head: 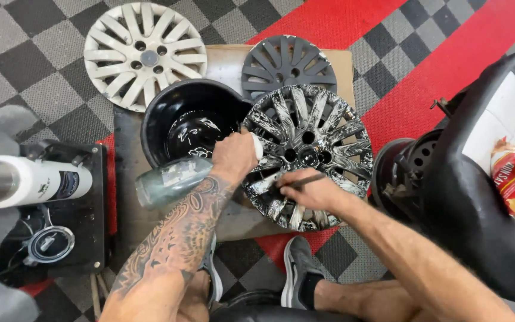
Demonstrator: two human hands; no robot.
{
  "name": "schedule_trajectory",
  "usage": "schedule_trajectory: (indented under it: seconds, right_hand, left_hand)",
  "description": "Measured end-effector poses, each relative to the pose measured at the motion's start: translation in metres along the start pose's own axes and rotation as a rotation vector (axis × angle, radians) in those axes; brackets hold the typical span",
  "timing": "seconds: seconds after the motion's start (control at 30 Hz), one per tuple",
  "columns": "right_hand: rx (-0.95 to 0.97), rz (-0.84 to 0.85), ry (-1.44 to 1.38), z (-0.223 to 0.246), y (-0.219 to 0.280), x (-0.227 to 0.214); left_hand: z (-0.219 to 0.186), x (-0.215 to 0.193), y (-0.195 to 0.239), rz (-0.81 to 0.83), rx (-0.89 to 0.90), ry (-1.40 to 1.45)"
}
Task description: Cleaning and detailing a car hubcap using a spray cleaner and a detailing brush.
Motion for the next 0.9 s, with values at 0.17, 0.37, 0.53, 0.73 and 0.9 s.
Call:
schedule_trajectory:
  seconds: [0.17, 0.37, 0.53, 0.73, 0.9]
  right_hand:
    - [0.052, -0.156, 0.213, -0.078, -0.008, -0.06]
    - [-0.063, -0.093, 0.08, -0.073, -0.029, -0.053]
    - [-0.018, 0.154, 0.041, -0.086, -0.046, -0.052]
    - [-0.381, 0.291, 0.903, -0.078, -0.061, -0.04]
    - [0.246, -0.484, -0.256, -0.081, -0.04, -0.017]
  left_hand:
    - [-0.005, -0.01, 0.013, -0.01, -0.006, -0.02]
    - [-0.007, -0.011, 0.007, 0.006, -0.026, -0.059]
    - [-0.009, -0.011, 0.014, 0.022, -0.04, -0.057]
    - [-0.005, -0.019, 0.008, 0.006, -0.034, -0.068]
    - [-0.013, -0.016, 0.016, 0.01, -0.017, -0.075]
Point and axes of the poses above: each hand's wrist, its own y-axis away from the middle knuckle, its own x-axis out of the palm, z = x × y, the point moved 5 cm from there along -y, towards the middle knuckle, and after that the axes turned 14 degrees about z, right-handed, at the moved point
